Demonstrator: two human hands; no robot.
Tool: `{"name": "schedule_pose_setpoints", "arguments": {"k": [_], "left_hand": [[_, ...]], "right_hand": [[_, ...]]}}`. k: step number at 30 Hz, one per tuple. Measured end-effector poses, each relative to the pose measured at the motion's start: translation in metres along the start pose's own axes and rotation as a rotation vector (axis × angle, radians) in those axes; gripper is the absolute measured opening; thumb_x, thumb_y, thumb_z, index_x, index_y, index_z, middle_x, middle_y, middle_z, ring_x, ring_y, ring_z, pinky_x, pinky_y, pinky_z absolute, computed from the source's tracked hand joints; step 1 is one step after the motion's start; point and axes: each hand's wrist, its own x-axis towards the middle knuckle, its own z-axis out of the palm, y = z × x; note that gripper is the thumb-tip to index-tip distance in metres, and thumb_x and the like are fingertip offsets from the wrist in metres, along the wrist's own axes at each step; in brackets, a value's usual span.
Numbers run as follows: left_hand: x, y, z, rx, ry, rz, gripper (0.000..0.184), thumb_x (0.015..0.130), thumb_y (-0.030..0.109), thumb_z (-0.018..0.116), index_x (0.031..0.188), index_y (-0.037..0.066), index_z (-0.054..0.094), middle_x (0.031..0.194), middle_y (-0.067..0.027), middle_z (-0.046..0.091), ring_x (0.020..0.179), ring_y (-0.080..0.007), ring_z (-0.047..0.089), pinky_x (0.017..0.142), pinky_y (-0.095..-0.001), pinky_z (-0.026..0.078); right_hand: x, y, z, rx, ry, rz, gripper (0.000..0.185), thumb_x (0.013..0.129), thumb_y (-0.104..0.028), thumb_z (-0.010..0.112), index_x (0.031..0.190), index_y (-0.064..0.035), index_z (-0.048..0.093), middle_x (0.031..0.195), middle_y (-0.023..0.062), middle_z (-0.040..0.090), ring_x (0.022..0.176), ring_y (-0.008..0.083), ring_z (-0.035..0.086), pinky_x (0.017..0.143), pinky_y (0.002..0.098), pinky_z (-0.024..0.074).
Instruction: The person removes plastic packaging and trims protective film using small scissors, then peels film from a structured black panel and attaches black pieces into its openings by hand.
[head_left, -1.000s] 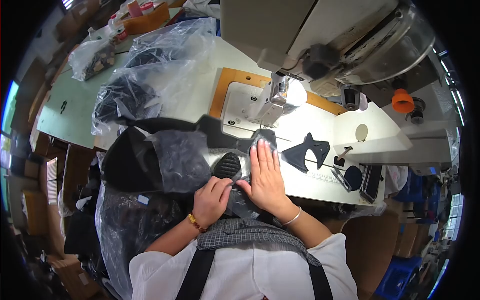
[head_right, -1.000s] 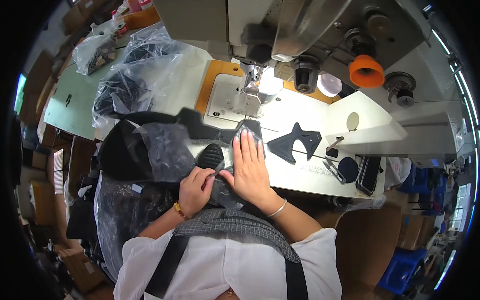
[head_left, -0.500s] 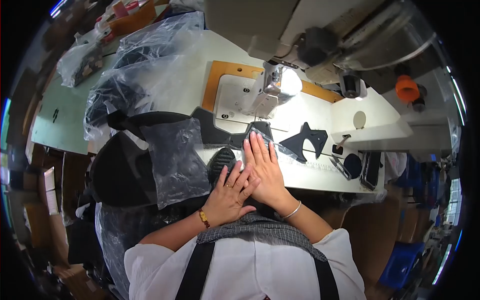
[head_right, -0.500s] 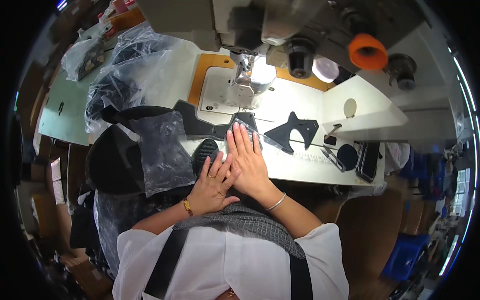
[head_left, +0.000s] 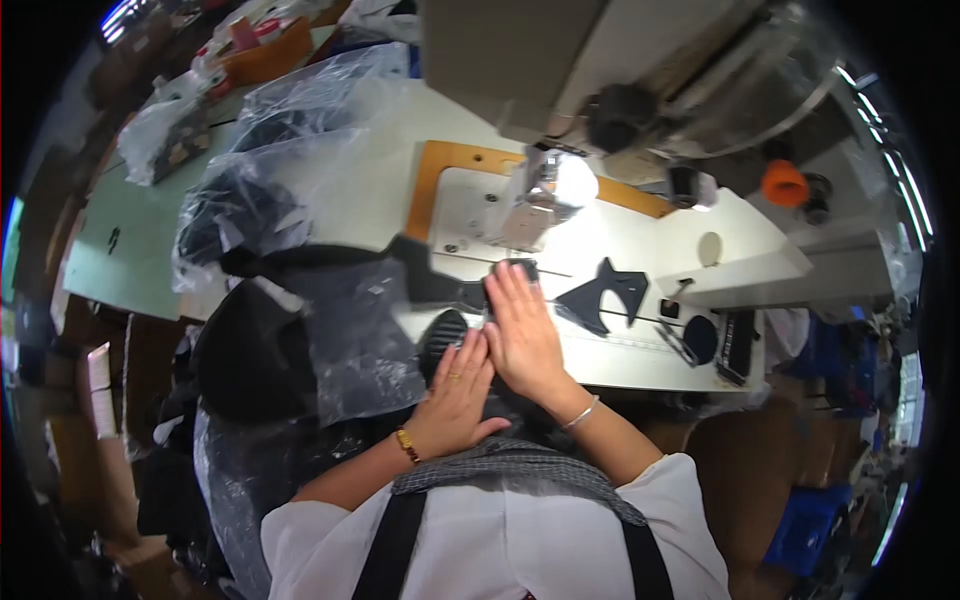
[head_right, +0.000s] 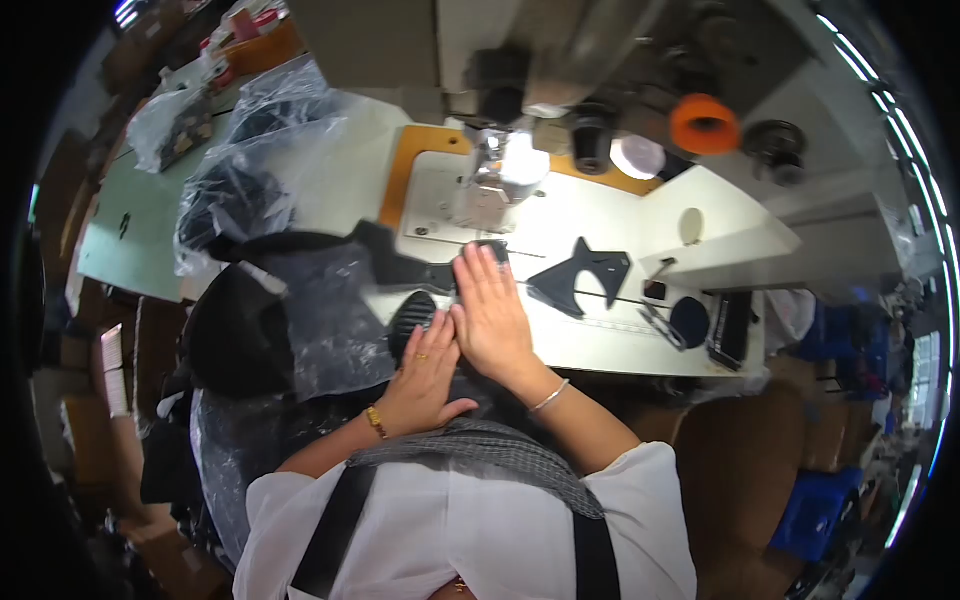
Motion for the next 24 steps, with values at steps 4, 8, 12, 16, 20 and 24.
{"name": "schedule_pose_setpoints", "arguments": {"k": [4,8,12,16,20,24], "left_hand": [[-0.005,0.003,-0.004,-0.063,0.054,-0.066,0.083,0.089,0.053,0.062,0.138,-0.010,0.039,0.154,-0.0304,0.026,0.150,-0.0400,0.016,0.121,-0.0513,0.011],[-0.008,0.005,-0.024,-0.012,0.115,0.015,0.070,0.090,0.047,0.063,0.131,-0.008,0.050,0.145,-0.0304,0.041,0.143,-0.0403,0.033,0.116,-0.0531,0.026],[-0.028,0.003,-0.075,0.012,0.300,0.043,0.062,0.092,0.045,0.061,0.131,-0.003,0.056,0.143,-0.0249,0.048,0.137,-0.0393,0.043,0.113,-0.0550,0.032],[-0.003,-0.024,-0.077,0.406,0.309,-0.316,0.076,0.091,0.055,0.056,0.146,0.003,0.044,0.156,-0.0215,0.032,0.147,-0.0383,0.026,0.116,-0.0608,0.018],[-0.001,-0.058,-0.046,0.388,0.214,-0.367,0.089,0.087,0.067,0.051,0.152,0.009,0.035,0.161,-0.0197,0.023,0.150,-0.0386,0.016,0.116,-0.0625,0.010],[-0.004,-0.057,-0.047,0.382,0.203,-0.364,0.090,0.088,0.066,0.049,0.153,0.006,0.033,0.162,-0.0195,0.021,0.151,-0.0387,0.014,0.117,-0.0629,0.009]], "right_hand": [[-0.002,0.000,0.008,-0.096,-0.050,0.039,0.069,0.094,-0.037,0.055,0.150,-0.0013,0.035,0.159,0.0208,0.027,0.148,0.0334,0.024,0.119,0.0541,0.0180],[-0.003,0.002,0.010,-0.115,-0.052,0.030,0.078,0.093,-0.049,0.056,0.150,-0.0016,0.035,0.159,0.0206,0.027,0.149,0.0330,0.022,0.119,0.0542,0.0166],[-0.002,-0.001,0.010,-0.107,-0.054,0.045,0.078,0.093,-0.051,0.055,0.150,-0.0012,0.034,0.159,0.0206,0.027,0.149,0.0327,0.022,0.119,0.0542,0.0164],[-0.002,-0.003,0.006,-0.118,-0.050,0.048,0.077,0.094,-0.050,0.055,0.150,-0.0009,0.035,0.159,0.0207,0.026,0.149,0.0330,0.022,0.119,0.0547,0.0165],[-0.006,-0.005,0.007,-0.119,-0.050,0.060,0.076,0.094,-0.050,0.054,0.149,-0.0009,0.035,0.159,0.0208,0.027,0.149,0.0333,0.022,0.118,0.0557,0.0166],[-0.005,-0.002,0.002,-0.011,0.004,0.032,0.072,0.094,-0.043,0.057,0.148,-0.0006,0.037,0.158,0.0213,0.027,0.149,0.0343,0.022,0.118,0.0561,0.0164]]}}
